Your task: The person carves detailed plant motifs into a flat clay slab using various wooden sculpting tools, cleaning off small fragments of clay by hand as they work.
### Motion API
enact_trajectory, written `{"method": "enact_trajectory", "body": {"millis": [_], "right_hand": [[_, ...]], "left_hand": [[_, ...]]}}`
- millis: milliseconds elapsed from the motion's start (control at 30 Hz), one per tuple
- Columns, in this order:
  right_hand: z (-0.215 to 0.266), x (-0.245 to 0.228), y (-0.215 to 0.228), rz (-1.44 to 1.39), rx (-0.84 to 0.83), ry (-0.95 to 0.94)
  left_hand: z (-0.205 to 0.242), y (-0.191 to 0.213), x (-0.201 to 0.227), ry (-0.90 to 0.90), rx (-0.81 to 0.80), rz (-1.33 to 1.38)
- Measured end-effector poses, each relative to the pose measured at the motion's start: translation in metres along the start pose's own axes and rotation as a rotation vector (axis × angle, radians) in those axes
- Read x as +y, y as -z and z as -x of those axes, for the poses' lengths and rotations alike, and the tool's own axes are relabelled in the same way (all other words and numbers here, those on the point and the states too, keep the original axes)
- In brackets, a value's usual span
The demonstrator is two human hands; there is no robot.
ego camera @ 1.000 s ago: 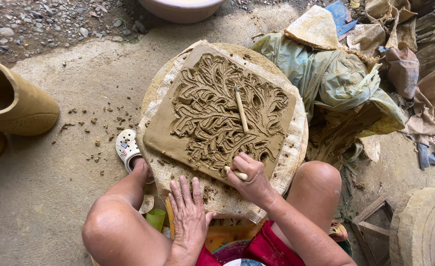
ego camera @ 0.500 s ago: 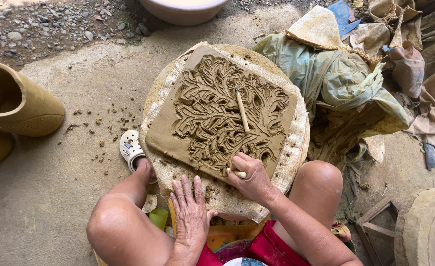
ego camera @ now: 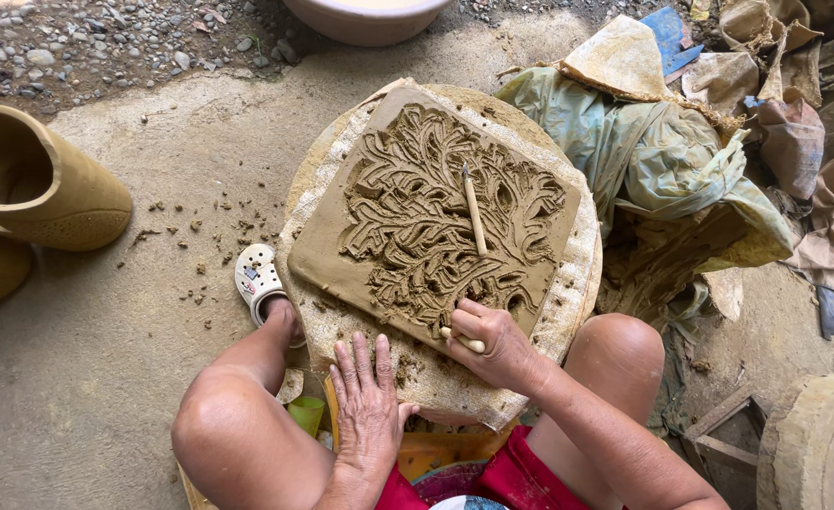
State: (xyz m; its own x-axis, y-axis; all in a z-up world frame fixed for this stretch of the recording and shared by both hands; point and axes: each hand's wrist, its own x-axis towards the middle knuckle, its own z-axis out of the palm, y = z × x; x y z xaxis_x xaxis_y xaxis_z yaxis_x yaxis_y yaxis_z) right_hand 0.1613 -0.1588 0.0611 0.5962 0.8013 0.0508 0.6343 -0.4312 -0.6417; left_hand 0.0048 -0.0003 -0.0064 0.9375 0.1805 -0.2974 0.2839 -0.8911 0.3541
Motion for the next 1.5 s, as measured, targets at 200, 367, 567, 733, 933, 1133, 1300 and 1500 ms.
{"method": "enact_trajectory", "body": {"millis": [200, 367, 567, 733, 933, 1133, 1300, 1500], "right_hand": [[0.016, 0.017, -0.009, -0.158, 0.271, -0.051], [0.032, 0.014, 0.021, -0.363, 0.313, 0.023], [0.062, -0.022, 0.03, -0.519, -0.092, 0.02], [0.056, -0.009, 0.038, -0.96, 0.111, -0.006], [0.022, -0.006, 0.007, -0.246, 0.41, 0.065], [0.011, -0.008, 0.005, -0.344, 0.297, 0.021], [0.008, -0.008, 0.016, -0.314, 0.147, 0.014], [0.0, -0.014, 0.014, -0.246, 0.149, -0.012]], "left_hand": [[-0.002, 0.007, -0.004, 0.016, 0.03, 0.054], [-0.007, 0.011, -0.005, 0.046, 0.019, 0.053], [0.018, -0.022, 0.021, -0.386, 0.454, 0.22], [0.01, -0.021, 0.009, -0.34, 0.314, 0.12], [-0.002, 0.019, -0.007, 0.075, 0.13, -0.077], [-0.006, 0.03, -0.011, 0.06, 0.126, 0.014], [-0.008, 0.029, -0.016, 0.065, 0.126, 0.047], [-0.01, 0.035, -0.016, 0.055, 0.141, 0.051]]}}
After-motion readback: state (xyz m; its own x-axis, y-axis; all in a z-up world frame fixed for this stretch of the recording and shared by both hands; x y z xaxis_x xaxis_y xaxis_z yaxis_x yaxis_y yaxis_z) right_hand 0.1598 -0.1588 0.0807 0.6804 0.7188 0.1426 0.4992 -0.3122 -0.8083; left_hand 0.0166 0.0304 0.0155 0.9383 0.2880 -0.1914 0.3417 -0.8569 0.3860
